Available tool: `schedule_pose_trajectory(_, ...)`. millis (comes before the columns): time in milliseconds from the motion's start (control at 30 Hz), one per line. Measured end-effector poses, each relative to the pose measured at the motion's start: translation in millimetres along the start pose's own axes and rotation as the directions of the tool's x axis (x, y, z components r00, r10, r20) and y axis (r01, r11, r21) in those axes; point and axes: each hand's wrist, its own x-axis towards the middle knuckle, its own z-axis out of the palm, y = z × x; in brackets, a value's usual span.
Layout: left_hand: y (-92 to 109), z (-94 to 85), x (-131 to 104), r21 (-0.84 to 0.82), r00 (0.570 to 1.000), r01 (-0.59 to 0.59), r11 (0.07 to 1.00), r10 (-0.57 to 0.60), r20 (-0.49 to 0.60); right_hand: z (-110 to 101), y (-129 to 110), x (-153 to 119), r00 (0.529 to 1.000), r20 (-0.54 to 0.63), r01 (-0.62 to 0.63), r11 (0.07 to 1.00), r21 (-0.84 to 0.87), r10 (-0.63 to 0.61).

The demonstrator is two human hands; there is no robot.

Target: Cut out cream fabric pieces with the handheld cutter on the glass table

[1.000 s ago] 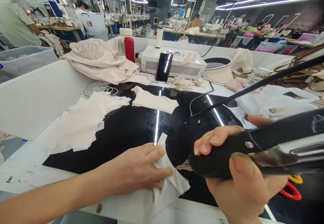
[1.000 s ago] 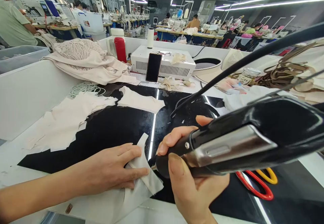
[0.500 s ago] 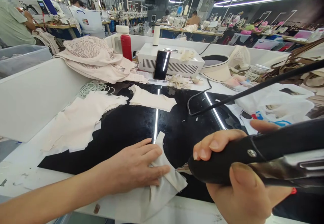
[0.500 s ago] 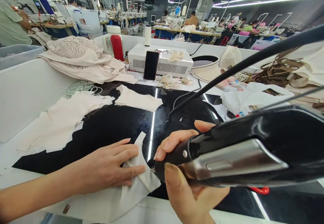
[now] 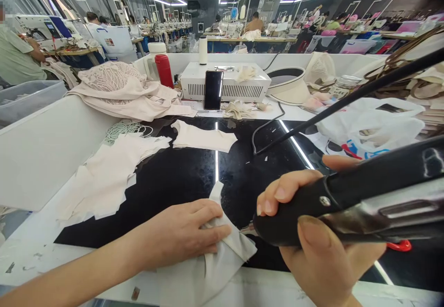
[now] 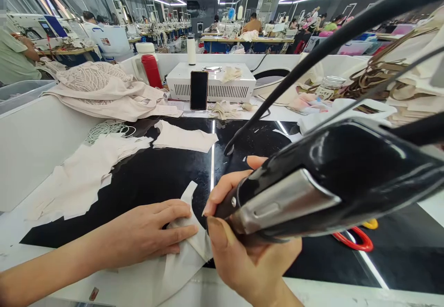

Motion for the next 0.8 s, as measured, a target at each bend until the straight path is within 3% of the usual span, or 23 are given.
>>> schedule_pose_trajectory(400,14.8,-4.2,7.5,0.086,0.997,0.067,0.994,-0.070,0.032,-1.5,-1.8,-0.1,1.000,0.001,-0.024,1.000,-0.011,0.024)
schedule_pose_trajectory(800,17.9,1.5,5.5,0.001,0.994,0.107,0.994,-0.107,-0.011,6.7,5.9,5.7,1.000,-0.016,-0.026,1.000,0.015,0.026)
